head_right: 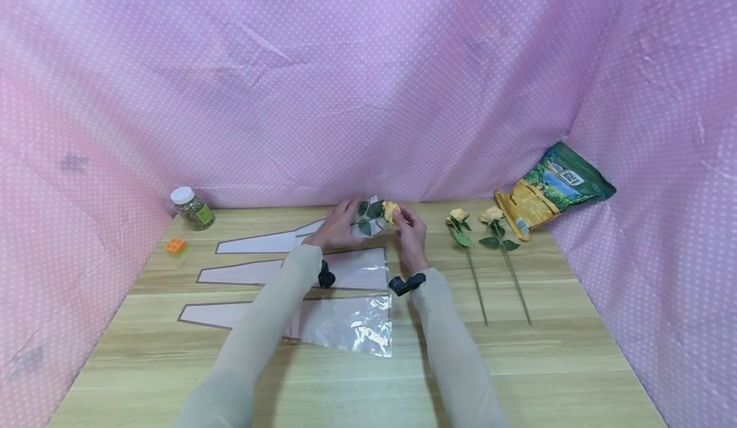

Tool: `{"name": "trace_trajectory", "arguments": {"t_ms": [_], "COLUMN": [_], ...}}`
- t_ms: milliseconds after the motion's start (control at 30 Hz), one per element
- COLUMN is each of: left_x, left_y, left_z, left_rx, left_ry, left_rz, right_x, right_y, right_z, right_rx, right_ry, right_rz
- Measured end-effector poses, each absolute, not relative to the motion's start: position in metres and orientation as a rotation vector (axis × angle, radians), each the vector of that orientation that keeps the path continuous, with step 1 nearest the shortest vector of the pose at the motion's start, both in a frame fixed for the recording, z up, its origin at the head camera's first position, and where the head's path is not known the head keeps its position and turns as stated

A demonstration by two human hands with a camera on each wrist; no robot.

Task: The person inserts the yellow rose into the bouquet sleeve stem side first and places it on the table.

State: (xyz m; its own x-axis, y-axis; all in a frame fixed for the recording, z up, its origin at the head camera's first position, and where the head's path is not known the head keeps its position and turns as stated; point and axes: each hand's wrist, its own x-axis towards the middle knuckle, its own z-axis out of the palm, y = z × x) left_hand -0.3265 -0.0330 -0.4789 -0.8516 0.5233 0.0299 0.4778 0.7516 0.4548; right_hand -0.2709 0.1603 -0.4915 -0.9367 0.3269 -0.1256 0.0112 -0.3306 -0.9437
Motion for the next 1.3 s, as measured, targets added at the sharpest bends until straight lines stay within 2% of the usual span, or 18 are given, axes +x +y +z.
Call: {"name": "trace_trajectory", "arguments": {"t_ms": [767,1300], "left_x": [-0.324,-0.321], "left_y": [-0.026,-0.022], "left_z": [-0.476,-0.475], "left_rx": [0.845,0.910], "left_ry": [2.842,2.889], "left_rz": [0.699,0.601], "right_x": [-0.269,-0.272], "right_y": [0.160,0.157], "right_z": [-0.487,-0.484], "right_rx": [-0.351,-0.306], "right_ry": [-2.023,-1.978], "right_rz": [2.129,2.123]}}
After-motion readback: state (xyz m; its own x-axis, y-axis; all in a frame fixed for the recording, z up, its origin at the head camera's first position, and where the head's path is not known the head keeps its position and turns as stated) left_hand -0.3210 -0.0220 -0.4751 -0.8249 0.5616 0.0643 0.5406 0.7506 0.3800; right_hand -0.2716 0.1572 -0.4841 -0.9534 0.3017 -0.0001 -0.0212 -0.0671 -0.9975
